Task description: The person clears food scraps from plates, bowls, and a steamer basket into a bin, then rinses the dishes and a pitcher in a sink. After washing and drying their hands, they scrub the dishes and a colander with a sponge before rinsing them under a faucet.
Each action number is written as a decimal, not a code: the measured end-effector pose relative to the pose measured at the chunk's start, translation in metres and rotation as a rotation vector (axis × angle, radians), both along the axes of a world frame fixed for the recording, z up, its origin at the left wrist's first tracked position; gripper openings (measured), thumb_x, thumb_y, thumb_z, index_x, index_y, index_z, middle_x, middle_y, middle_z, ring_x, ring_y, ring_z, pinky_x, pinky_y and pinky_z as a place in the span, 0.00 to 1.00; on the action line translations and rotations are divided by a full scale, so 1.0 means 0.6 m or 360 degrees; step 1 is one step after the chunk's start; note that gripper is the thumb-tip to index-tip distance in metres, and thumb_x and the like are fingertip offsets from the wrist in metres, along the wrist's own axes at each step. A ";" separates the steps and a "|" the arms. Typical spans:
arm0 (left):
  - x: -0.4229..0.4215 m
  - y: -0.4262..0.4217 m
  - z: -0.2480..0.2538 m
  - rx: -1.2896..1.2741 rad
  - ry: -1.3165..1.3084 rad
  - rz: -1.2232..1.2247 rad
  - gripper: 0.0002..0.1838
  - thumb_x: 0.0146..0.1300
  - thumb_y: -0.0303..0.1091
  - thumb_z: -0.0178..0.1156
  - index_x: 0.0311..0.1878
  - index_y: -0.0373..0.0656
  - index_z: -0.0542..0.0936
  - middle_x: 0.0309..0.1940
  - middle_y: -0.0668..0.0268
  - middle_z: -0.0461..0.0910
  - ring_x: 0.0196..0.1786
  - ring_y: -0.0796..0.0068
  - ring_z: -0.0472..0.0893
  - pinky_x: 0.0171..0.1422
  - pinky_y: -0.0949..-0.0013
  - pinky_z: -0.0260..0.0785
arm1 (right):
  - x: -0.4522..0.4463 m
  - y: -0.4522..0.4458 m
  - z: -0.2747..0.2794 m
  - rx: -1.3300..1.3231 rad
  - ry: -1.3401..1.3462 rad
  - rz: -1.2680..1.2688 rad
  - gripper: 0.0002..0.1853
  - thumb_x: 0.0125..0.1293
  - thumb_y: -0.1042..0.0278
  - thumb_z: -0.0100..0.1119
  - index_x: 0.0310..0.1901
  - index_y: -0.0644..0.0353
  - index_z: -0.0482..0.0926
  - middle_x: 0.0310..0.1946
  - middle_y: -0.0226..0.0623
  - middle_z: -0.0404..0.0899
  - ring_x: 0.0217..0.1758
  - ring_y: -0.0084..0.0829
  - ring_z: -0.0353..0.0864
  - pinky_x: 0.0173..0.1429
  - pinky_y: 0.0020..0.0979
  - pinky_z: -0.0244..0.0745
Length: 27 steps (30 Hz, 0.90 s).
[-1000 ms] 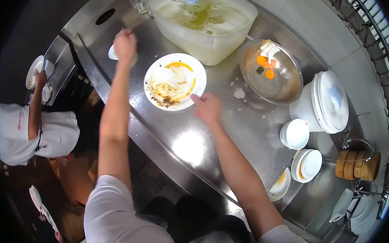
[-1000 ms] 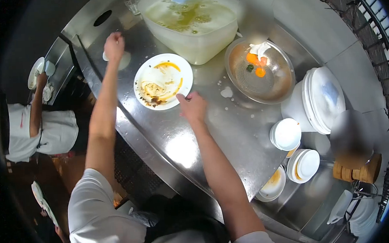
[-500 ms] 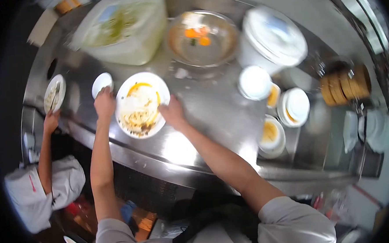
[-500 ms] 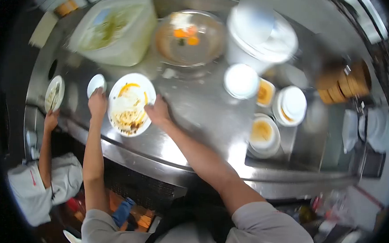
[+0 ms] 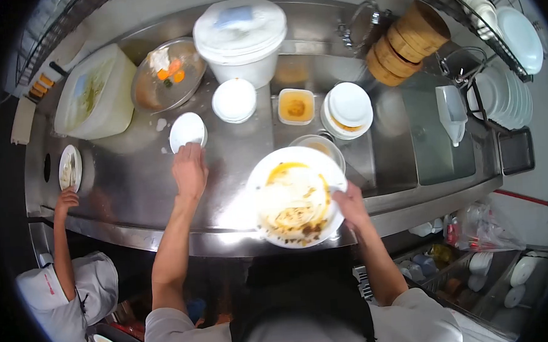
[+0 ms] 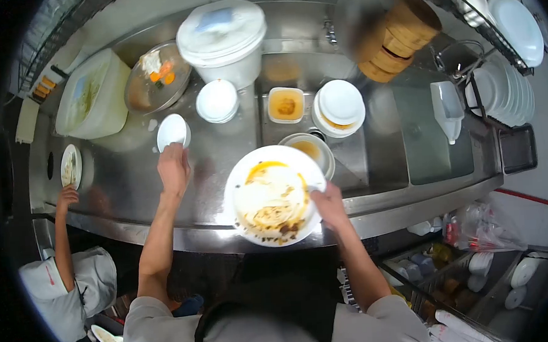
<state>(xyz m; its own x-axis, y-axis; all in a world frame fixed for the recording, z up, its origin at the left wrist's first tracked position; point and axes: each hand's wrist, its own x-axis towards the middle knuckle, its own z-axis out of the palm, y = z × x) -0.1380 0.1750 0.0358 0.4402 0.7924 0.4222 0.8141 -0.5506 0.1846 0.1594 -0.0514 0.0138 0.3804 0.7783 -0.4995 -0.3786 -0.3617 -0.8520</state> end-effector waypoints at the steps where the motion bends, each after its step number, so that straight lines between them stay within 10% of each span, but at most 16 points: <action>1: 0.032 0.001 0.020 0.0042 -0.0029 -0.0056 0.04 0.54 0.25 0.57 0.31 0.40 0.72 0.30 0.58 0.73 0.35 0.55 0.74 0.38 0.55 0.66 | 0.040 -0.014 -0.003 -0.0013 -0.0048 -0.0074 0.18 0.59 0.78 0.49 0.51 0.69 0.74 0.40 0.39 0.80 0.39 0.25 0.79 0.42 0.27 0.76; 9: 0.201 0.071 0.022 -0.0088 0.0445 -0.0087 0.06 0.57 0.27 0.55 0.38 0.41 0.76 0.36 0.58 0.77 0.40 0.53 0.76 0.44 0.55 0.69 | 0.320 -0.004 -0.104 0.0082 -0.0049 -0.0576 0.16 0.60 0.73 0.57 0.48 0.72 0.74 0.40 0.41 0.80 0.37 0.27 0.80 0.41 0.28 0.74; 12: 0.266 0.052 0.040 0.0555 0.0399 -0.0254 0.10 0.57 0.26 0.55 0.44 0.40 0.76 0.39 0.57 0.78 0.40 0.52 0.77 0.45 0.56 0.69 | 0.385 0.011 -0.201 -0.0054 -0.0124 -0.0533 0.16 0.60 0.73 0.59 0.48 0.70 0.73 0.42 0.41 0.80 0.38 0.28 0.80 0.40 0.28 0.75; 18: 0.466 -0.075 -0.152 -0.1304 -0.0635 -0.0040 0.25 0.62 0.44 0.61 0.56 0.38 0.72 0.41 0.59 0.81 0.44 0.70 0.80 0.46 0.66 0.72 | 0.427 0.062 -0.253 0.0227 0.0841 -0.0257 0.19 0.61 0.69 0.61 0.50 0.72 0.73 0.42 0.43 0.81 0.42 0.33 0.83 0.44 0.32 0.80; 20: 0.532 -0.087 -0.155 -0.2542 -0.1330 0.0354 0.28 0.63 0.39 0.60 0.58 0.27 0.66 0.45 0.54 0.79 0.44 0.64 0.81 0.48 0.66 0.77 | 0.428 0.099 -0.301 0.0204 0.0905 -0.0038 0.19 0.62 0.65 0.60 0.51 0.70 0.75 0.42 0.41 0.81 0.41 0.29 0.83 0.44 0.32 0.80; 27: 0.531 -0.100 -0.205 -0.2067 -0.1789 0.0586 0.19 0.64 0.29 0.54 0.53 0.24 0.71 0.44 0.52 0.79 0.41 0.63 0.82 0.43 0.66 0.78 | 0.481 0.229 -0.428 -0.0302 0.0911 -0.0367 0.26 0.60 0.62 0.63 0.57 0.63 0.70 0.50 0.39 0.76 0.47 0.29 0.78 0.46 0.30 0.75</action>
